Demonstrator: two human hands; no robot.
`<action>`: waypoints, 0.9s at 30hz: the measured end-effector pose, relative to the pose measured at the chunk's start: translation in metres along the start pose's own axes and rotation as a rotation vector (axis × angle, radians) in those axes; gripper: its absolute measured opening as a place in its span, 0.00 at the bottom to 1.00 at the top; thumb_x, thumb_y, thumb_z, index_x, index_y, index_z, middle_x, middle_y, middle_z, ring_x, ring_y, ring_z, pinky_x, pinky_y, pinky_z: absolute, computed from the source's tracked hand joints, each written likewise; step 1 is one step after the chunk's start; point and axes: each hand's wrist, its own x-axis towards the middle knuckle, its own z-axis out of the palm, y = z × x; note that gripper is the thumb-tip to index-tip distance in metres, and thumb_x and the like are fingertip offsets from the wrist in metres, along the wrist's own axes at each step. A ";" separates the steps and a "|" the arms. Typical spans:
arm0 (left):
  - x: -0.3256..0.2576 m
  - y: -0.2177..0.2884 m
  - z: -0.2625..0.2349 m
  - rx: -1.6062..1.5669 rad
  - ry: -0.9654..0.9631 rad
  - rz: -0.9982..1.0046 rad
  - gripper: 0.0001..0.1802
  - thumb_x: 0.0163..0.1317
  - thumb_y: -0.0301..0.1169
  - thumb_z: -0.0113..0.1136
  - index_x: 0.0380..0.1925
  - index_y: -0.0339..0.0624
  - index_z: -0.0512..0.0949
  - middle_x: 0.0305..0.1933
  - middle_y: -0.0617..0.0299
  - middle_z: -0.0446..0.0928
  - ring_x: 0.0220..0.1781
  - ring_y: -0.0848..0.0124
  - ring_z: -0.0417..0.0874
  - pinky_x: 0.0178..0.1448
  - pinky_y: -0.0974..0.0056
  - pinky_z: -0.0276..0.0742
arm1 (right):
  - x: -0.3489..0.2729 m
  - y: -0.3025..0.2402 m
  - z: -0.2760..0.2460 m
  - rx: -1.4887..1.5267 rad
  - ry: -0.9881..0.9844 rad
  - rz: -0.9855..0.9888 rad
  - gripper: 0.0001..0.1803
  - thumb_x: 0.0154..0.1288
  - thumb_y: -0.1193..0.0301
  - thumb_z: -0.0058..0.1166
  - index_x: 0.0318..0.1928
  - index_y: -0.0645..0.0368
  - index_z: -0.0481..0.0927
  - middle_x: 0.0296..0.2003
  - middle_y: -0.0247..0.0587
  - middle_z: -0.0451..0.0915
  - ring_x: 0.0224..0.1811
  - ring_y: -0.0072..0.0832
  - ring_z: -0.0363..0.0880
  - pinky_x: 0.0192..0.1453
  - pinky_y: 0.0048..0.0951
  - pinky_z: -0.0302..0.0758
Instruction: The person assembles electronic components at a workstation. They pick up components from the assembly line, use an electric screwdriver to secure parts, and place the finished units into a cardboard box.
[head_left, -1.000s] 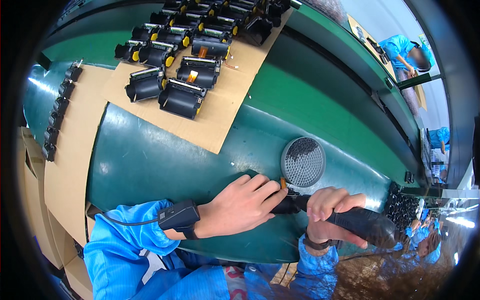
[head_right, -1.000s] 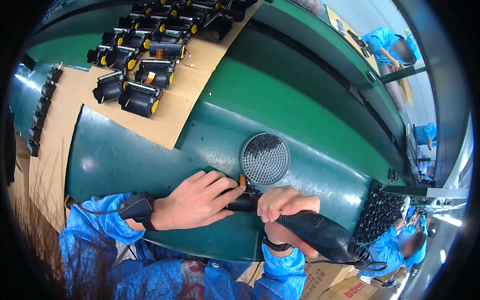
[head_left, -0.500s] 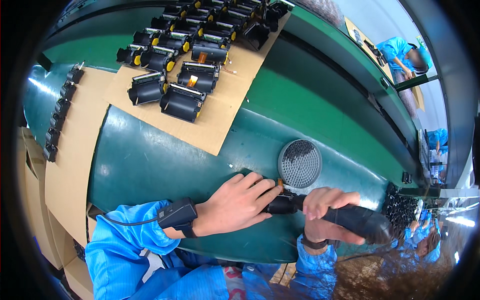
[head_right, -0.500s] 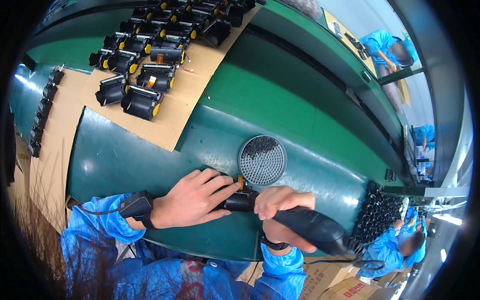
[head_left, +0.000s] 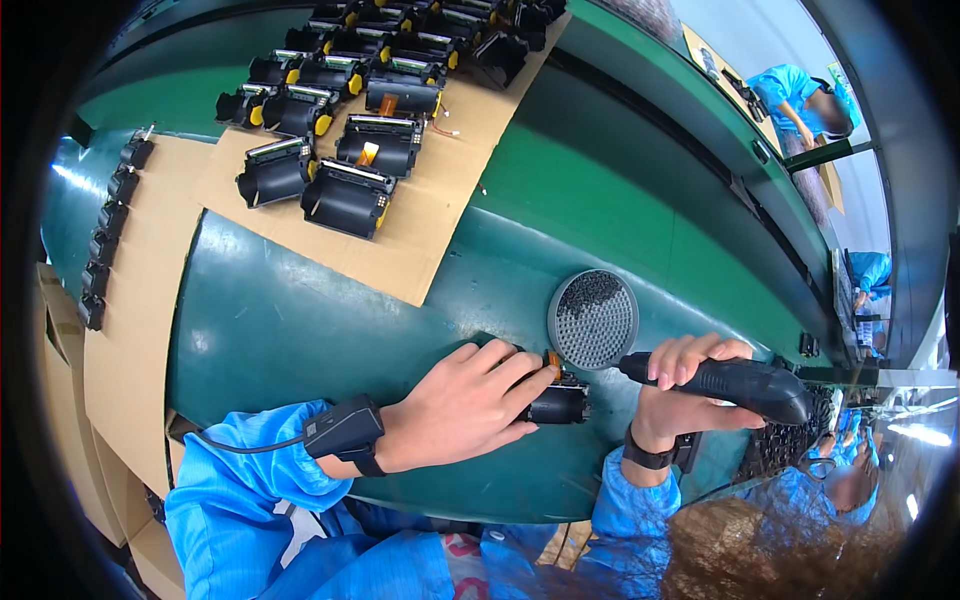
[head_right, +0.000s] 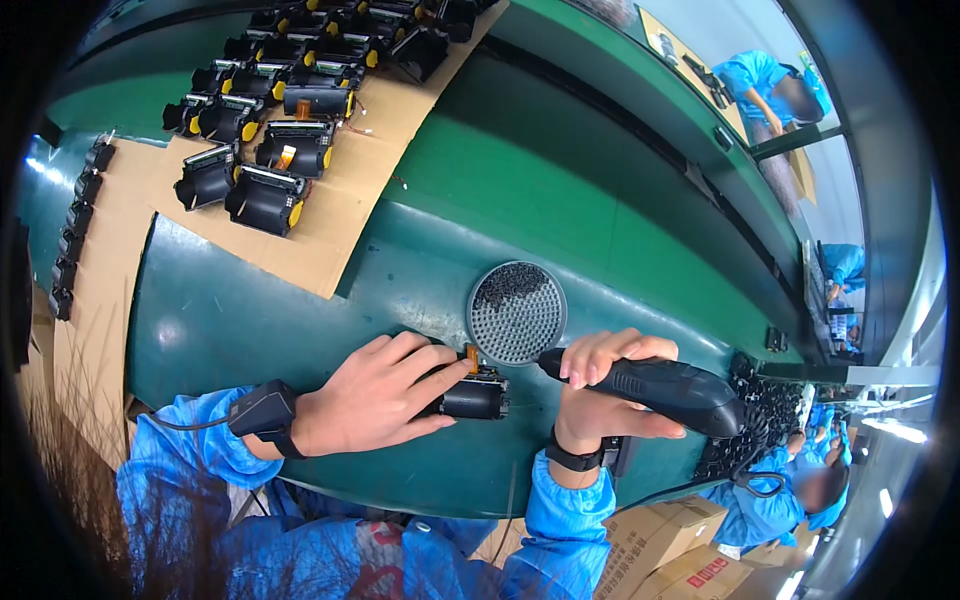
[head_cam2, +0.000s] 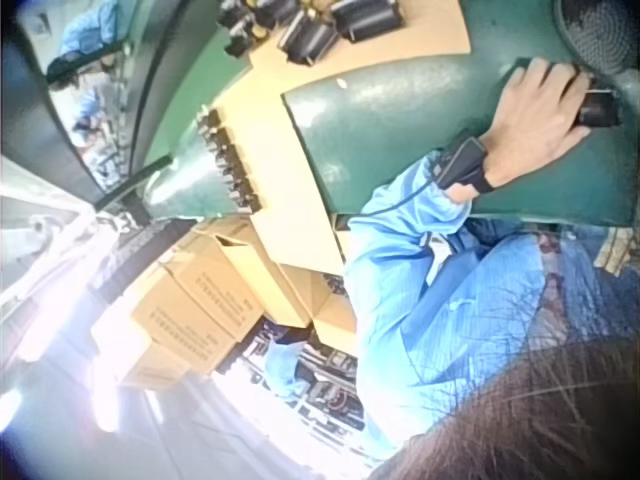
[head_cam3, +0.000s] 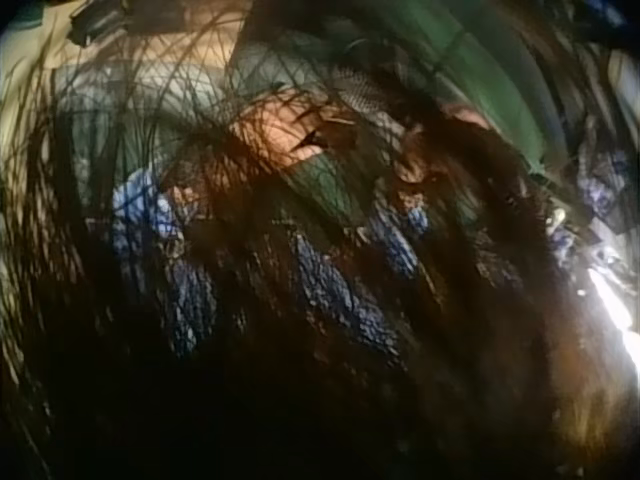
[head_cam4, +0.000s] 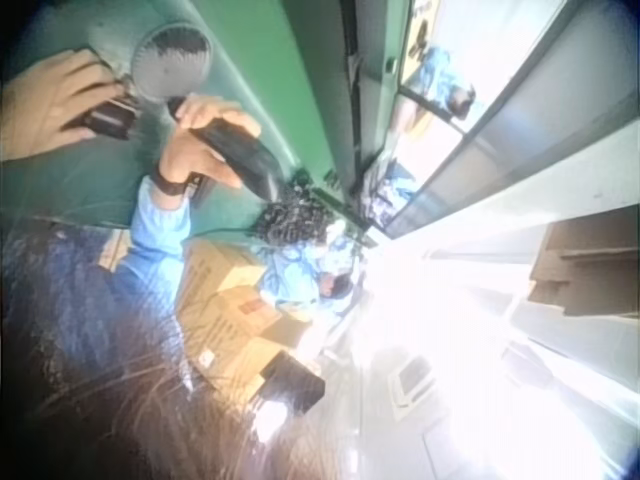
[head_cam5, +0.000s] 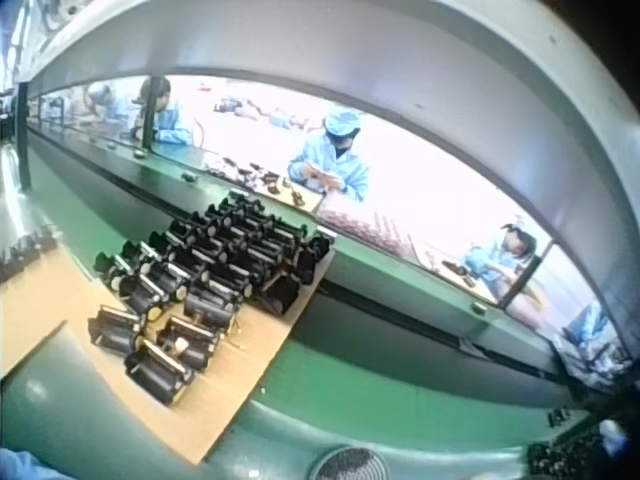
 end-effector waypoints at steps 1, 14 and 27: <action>0.000 0.000 -0.001 -0.001 0.001 0.001 0.35 0.57 0.44 0.73 0.61 0.36 0.77 0.53 0.60 0.75 0.56 0.63 0.75 0.53 0.63 0.77 | 0.000 0.001 0.000 -0.008 -0.008 -0.004 0.49 0.60 0.17 0.36 0.45 0.57 0.67 0.21 0.35 0.69 0.15 0.25 0.69 0.18 0.27 0.71; -0.001 -0.002 -0.001 -0.006 0.011 0.004 0.35 0.57 0.45 0.73 0.61 0.37 0.77 0.53 0.60 0.74 0.55 0.64 0.74 0.52 0.64 0.76 | 0.001 0.004 0.001 -0.034 0.001 0.008 0.49 0.62 0.18 0.35 0.45 0.57 0.67 0.21 0.36 0.69 0.15 0.25 0.68 0.18 0.28 0.70; -0.003 -0.002 0.001 -0.035 0.000 -0.011 0.35 0.58 0.46 0.72 0.62 0.38 0.77 0.56 0.59 0.76 0.55 0.61 0.75 0.56 0.59 0.76 | 0.004 0.000 0.002 -0.036 0.023 0.027 0.48 0.60 0.18 0.36 0.43 0.55 0.68 0.21 0.33 0.68 0.15 0.23 0.68 0.18 0.24 0.67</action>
